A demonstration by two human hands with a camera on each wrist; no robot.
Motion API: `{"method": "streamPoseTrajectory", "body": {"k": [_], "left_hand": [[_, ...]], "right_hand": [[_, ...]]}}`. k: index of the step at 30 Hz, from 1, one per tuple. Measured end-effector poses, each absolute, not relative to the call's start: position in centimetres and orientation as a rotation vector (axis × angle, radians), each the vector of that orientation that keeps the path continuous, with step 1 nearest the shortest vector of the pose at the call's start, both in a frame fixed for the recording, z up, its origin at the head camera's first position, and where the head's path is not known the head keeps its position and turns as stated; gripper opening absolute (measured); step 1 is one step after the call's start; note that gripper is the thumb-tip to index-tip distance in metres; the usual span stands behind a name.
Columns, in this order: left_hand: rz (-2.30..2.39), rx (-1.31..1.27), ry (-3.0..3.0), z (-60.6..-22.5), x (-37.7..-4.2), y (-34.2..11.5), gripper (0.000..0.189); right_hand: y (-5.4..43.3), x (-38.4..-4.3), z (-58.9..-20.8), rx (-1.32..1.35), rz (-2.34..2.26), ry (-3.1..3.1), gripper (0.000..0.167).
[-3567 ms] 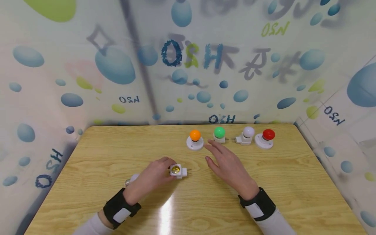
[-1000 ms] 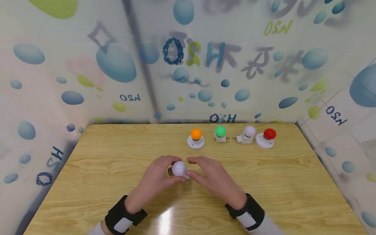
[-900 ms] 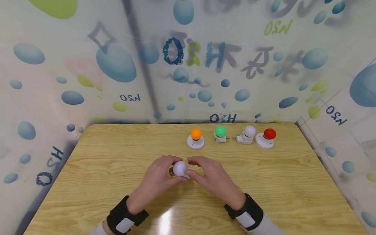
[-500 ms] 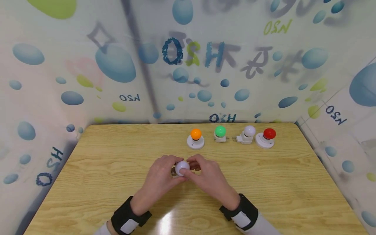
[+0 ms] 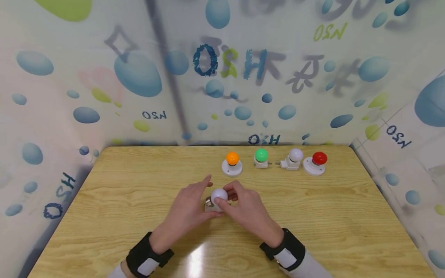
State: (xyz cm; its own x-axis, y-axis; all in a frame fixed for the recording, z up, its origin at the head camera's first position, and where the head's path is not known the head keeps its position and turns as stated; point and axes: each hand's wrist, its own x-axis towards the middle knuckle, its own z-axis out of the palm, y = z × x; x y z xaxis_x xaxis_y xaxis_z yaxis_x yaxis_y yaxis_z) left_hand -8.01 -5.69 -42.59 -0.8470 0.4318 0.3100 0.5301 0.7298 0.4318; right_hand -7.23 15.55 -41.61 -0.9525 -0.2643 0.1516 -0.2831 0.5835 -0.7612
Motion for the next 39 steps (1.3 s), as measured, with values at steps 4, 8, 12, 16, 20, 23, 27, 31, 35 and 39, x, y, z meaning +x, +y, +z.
{"method": "streamPoseTrajectory", "body": {"k": [4,8,12,16,20,23,27,31,35,39], "left_hand": [[-0.854,-0.786,-2.777,-43.3,-8.6,-7.3,0.101],[-0.922,-0.804,-2.844,-44.1,-9.1,-8.6,0.088],[-0.960,-0.832,-2.931,-44.4,-9.7,-9.1,0.077],[-0.933,-0.900,-2.995,-44.7,-10.4,-8.9,0.072],[-0.921,-0.964,-3.016,-45.0,-11.0,-8.6,0.063],[-0.921,-1.008,-3.002,-45.0,-11.2,-8.5,0.050],[-0.920,-1.057,-2.969,-45.0,-11.4,-8.3,0.033],[-0.955,-1.072,-2.961,-45.0,-11.5,-8.0,0.028],[-0.963,-1.068,-2.964,-45.0,-11.4,-7.8,0.030],[-0.945,-1.051,-2.979,-45.0,-11.4,-7.7,0.032]], "right_hand": [[16.2,-7.4,-41.6,0.501,1.318,-2.771,0.034],[16.7,-7.7,-41.4,0.546,1.281,-2.784,0.037],[16.6,-8.0,-41.1,0.652,1.228,-2.808,0.040],[16.3,-8.2,-41.0,0.784,1.180,-2.832,0.041],[16.0,-8.5,-41.0,0.898,1.153,-2.844,0.040],[15.8,-8.6,-40.9,0.977,1.108,-2.847,0.040],[15.5,-8.8,-40.5,1.082,1.007,-2.855,0.041],[15.3,-8.9,-40.3,1.136,0.927,-2.884,0.042],[15.4,-8.9,-40.3,1.131,0.904,-2.916,0.046],[15.4,-9.0,-40.7,1.169,0.859,-2.897,0.048]]}}
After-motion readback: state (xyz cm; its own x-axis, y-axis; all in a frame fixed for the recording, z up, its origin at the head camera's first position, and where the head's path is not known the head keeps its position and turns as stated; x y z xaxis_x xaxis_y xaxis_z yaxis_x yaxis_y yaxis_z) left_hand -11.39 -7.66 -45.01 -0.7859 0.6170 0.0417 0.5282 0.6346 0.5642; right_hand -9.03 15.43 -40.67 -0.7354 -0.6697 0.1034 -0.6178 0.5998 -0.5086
